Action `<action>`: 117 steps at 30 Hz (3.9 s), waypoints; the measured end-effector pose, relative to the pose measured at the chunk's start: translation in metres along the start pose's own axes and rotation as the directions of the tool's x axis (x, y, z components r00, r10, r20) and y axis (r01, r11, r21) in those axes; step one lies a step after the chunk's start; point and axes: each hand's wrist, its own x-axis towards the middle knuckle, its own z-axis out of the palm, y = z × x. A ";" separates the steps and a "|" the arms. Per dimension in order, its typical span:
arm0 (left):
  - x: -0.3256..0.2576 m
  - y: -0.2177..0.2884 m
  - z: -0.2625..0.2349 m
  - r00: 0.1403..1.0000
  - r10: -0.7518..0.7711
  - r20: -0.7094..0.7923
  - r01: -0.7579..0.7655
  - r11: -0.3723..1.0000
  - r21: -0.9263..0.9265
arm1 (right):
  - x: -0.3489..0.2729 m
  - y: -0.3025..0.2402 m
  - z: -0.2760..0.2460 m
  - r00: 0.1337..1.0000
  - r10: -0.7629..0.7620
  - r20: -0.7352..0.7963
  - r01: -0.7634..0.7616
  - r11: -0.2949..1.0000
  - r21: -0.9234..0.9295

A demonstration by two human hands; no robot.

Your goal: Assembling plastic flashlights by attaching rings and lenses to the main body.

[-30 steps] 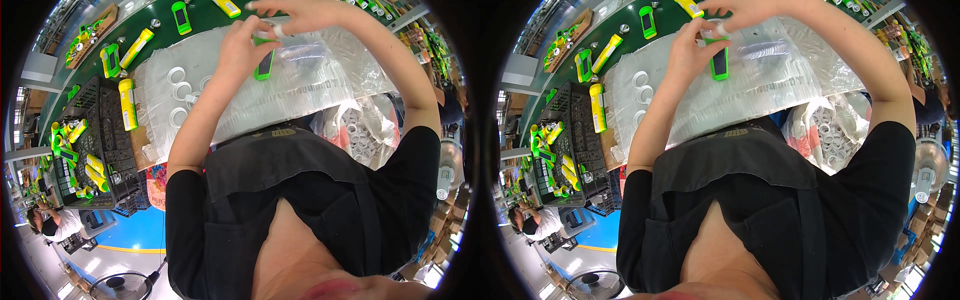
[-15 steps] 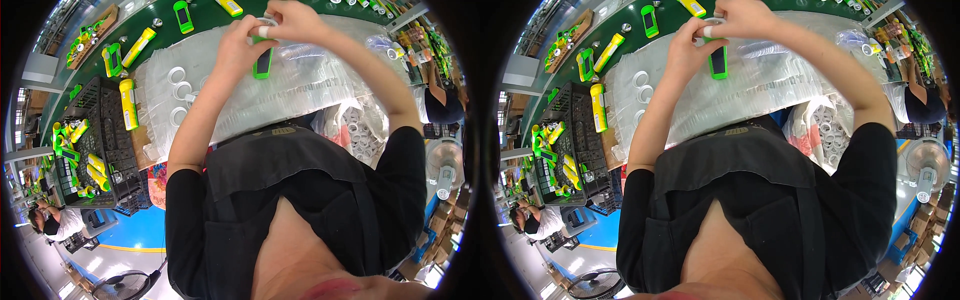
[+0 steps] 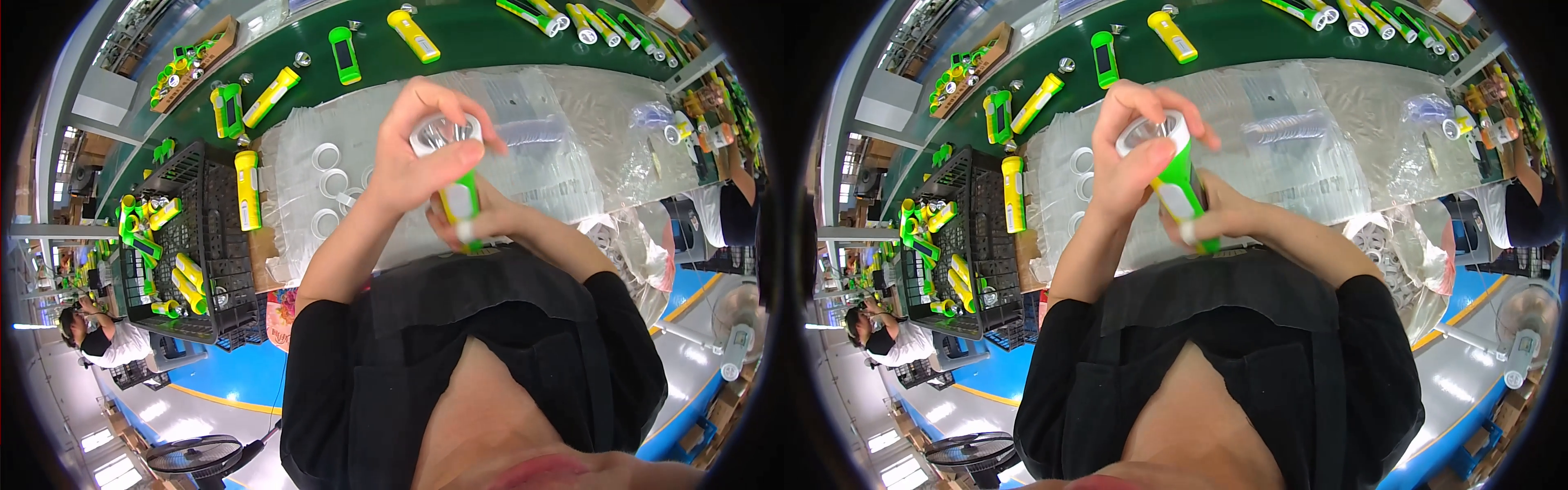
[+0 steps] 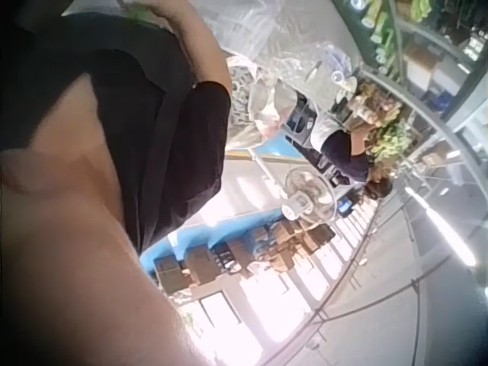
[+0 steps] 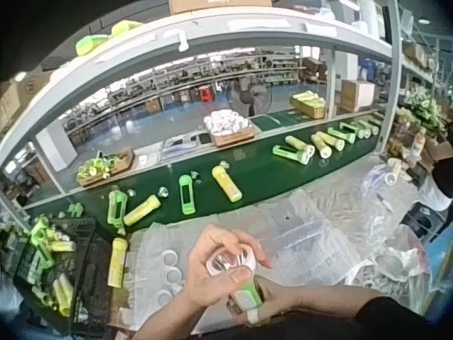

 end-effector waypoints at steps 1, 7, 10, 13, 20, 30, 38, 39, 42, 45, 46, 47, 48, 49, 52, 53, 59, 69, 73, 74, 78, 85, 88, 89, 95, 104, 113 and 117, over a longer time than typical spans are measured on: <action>0.001 0.005 -0.003 0.998 0.020 0.052 -0.017 0.998 -0.067 | 0.001 -0.015 0.005 0.978 0.061 0.198 -0.081 0.993 0.092; 0.030 0.004 -0.080 0.993 0.113 -0.037 -0.048 0.669 0.742 | 0.066 -0.048 -0.080 0.982 0.140 0.128 -0.098 0.953 -0.287; 0.046 -0.014 -0.134 0.954 0.242 -0.175 0.087 0.334 0.938 | 0.136 -0.060 -0.152 0.897 -0.255 -0.362 0.006 0.825 -0.565; 0.072 -0.036 -0.170 0.864 0.369 -0.342 0.227 0.321 0.920 | 0.206 -0.068 -0.200 0.711 -0.493 -0.502 -0.493 0.159 -0.855; 0.116 -0.089 -0.218 0.864 0.439 -0.247 0.186 0.178 0.966 | 0.249 -0.090 -0.254 0.695 -0.242 -0.677 -0.683 0.071 -0.727; 0.081 -0.109 -0.214 0.983 0.065 -0.172 0.161 0.144 0.976 | 0.083 -0.113 -0.215 0.667 -0.397 -0.631 -0.206 0.715 -0.668; 0.026 -0.076 -0.051 0.825 -0.467 -0.318 0.499 0.866 0.021 | 0.001 -0.046 -0.080 0.721 -0.552 -0.418 -0.060 0.551 -0.832; 0.021 -0.070 -0.037 0.820 -0.480 -0.313 0.502 0.865 -0.012 | -0.002 -0.038 -0.069 0.715 -0.576 -0.396 -0.056 0.517 -0.854; -0.004 -0.067 -0.027 0.872 -0.341 -0.353 0.423 0.887 0.188 | -0.018 -0.021 -0.042 0.737 -0.517 -0.436 -0.096 0.559 -0.824; -0.023 -0.062 -0.012 0.880 -0.244 -0.408 0.356 0.907 0.225 | -0.023 -0.006 -0.026 0.736 -0.555 -0.387 -0.021 0.554 -0.832; -0.031 -0.064 -0.011 0.884 -0.215 -0.416 0.356 0.885 0.299 | -0.025 -0.006 -0.019 0.746 -0.535 -0.396 -0.032 0.566 -0.824; -0.035 -0.062 -0.008 0.889 -0.185 -0.418 0.353 0.859 0.371 | -0.026 -0.006 -0.014 0.754 -0.517 -0.405 -0.044 0.575 -0.817; -0.039 -0.060 -0.005 0.870 -0.204 -0.448 0.391 0.840 0.377 | -0.028 -0.004 -0.010 0.750 -0.521 -0.406 -0.042 0.576 -0.817; -0.042 -0.054 -0.005 0.864 -0.190 -0.466 0.391 0.837 0.384 | -0.029 -0.002 -0.007 0.756 -0.535 -0.378 -0.004 0.573 -0.819; -0.048 -0.040 -0.011 0.891 -0.074 -0.448 0.281 0.865 0.415 | -0.030 0.011 -0.008 0.800 -0.491 -0.344 0.090 0.666 -0.740; -0.049 -0.032 -0.008 0.964 0.015 -0.264 0.169 0.734 0.658 | -0.032 0.014 -0.009 0.840 -0.431 -0.331 0.133 0.753 -0.644; -0.047 -0.014 -0.014 1.000 0.008 -0.020 0.011 0.626 0.779 | -0.042 0.011 0.000 0.937 -0.157 -0.312 0.111 0.981 -0.161; -0.038 -0.046 -0.010 0.991 0.054 -0.119 0.046 0.707 0.705 | -0.044 0.014 -0.015 0.919 -0.101 -0.380 0.153 0.982 0.108; -0.031 -0.056 -0.006 0.981 0.193 -0.010 -0.105 0.575 0.811 | -0.050 0.019 -0.011 0.932 0.020 -0.363 0.101 0.945 0.310; -0.031 -0.056 -0.005 0.976 0.214 0.035 -0.146 0.527 0.837 | -0.052 0.020 -0.014 0.942 0.039 -0.334 0.089 0.929 0.359; -0.026 -0.057 -0.003 0.997 0.070 0.023 -0.058 0.553 0.831 | -0.053 0.026 -0.028 0.953 0.079 -0.293 0.074 0.876 0.477; -0.092 -0.079 -0.022 0.824 -0.159 -0.544 0.455 0.758 0.467 | -0.043 0.031 -0.036 0.945 0.135 -0.298 0.110 0.726 0.679; -0.101 -0.073 -0.005 0.934 -0.045 -0.354 0.261 0.762 0.593 | -0.041 0.037 -0.028 0.942 0.176 -0.285 0.083 0.703 0.706; -0.097 -0.070 -0.001 0.930 -0.040 -0.365 0.267 0.757 0.596 | -0.038 0.037 -0.025 0.936 0.201 -0.289 0.061 0.716 0.695; -0.093 -0.056 0.005 0.794 -0.426 -0.434 0.522 0.844 0.127 | -0.034 0.041 -0.014 0.953 0.227 -0.201 -0.035 0.740 0.671; -0.105 -0.064 0.007 0.839 -0.361 -0.407 0.435 0.895 0.101 | -0.043 0.044 -0.007 0.954 0.235 -0.185 -0.068 0.774 0.630; -0.062 -0.052 -0.021 0.880 -0.309 -0.361 0.369 0.923 0.108 | -0.032 0.018 -0.005 0.970 0.090 -0.224 -0.025 0.961 0.276; -0.049 -0.051 -0.030 0.849 -0.492 -0.192 0.528 0.800 0.285 | -0.035 0.007 0.000 0.976 -0.019 -0.217 0.022 1.000 0.012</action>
